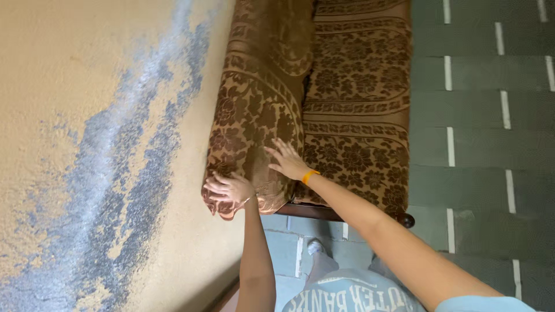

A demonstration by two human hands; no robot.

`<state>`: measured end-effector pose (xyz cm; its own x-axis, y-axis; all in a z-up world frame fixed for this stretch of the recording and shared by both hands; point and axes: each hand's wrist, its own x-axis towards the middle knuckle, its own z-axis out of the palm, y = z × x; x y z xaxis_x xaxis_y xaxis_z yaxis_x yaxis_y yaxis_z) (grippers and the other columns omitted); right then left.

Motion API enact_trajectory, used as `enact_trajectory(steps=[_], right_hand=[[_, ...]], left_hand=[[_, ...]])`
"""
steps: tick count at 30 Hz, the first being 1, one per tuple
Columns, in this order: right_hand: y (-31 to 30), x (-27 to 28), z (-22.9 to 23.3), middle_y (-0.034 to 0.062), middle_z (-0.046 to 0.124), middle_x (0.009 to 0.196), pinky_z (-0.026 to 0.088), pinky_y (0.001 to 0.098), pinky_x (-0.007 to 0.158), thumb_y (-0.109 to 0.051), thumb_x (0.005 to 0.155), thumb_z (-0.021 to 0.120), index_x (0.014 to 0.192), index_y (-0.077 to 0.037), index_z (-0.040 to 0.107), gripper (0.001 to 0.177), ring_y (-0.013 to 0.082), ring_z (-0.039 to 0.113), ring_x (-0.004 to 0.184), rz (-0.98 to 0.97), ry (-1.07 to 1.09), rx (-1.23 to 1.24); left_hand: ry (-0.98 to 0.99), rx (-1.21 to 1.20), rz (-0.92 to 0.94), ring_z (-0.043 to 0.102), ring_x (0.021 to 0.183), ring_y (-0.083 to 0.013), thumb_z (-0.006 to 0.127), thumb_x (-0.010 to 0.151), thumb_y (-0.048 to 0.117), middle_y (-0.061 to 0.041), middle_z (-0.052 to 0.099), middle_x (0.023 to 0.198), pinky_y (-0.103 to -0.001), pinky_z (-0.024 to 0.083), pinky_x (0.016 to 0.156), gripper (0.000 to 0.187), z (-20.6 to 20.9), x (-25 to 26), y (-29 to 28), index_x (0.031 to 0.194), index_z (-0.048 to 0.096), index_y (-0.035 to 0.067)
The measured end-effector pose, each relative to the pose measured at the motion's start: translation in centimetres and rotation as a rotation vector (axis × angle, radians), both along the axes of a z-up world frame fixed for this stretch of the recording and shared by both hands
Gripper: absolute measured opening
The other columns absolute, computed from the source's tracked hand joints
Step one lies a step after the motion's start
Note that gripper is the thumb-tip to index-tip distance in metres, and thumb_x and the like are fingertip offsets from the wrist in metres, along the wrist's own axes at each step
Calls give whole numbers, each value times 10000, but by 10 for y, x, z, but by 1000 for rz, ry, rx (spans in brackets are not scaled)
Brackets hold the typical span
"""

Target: The person wipes a small table surface with a dark cloth after applying liquid from a spray bottle. They also move a chair and interact with items on a bed and in a cabinet.

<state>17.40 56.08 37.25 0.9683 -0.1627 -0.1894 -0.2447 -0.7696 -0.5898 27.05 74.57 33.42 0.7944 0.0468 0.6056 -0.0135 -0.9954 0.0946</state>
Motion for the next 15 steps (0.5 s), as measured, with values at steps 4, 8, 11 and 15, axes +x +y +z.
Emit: enact_trajectory(steps=[4,8,11,15], right_hand=[[-64,-131,7,123,80,1713,103,530,1270,-556,1020,436,1621,-289,220,692,355,47,1580,-314,-83,45],[-109,-252,21,145,140,1691,168,544,1232,-483,1024,493,1604,-256,267,663,382,142,1551,-632,-131,7],[-130,-340,25,190,212,1658,247,516,1203,-399,1012,559,1573,-185,324,645,412,230,1516,-821,-288,37],[-142,-445,18,214,294,1615,313,474,1191,-328,1001,607,1540,-137,394,610,416,323,1471,-999,-420,34]], left_hand=[[416,-167,-624,119,1561,-389,623,946,315,-221,235,1660,-671,50,1198,653,13,-114,-99,1500,426,32],[538,-195,-1086,156,1533,-428,655,913,270,-250,285,1610,-662,45,1197,629,46,-238,-188,1453,454,18],[591,-133,-1311,195,1525,-420,667,900,274,-239,321,1587,-662,77,1210,617,68,-304,-227,1436,478,32],[619,-6,-1488,221,1496,-424,697,882,302,-249,339,1551,-670,97,1191,623,77,-387,-260,1396,489,19]])
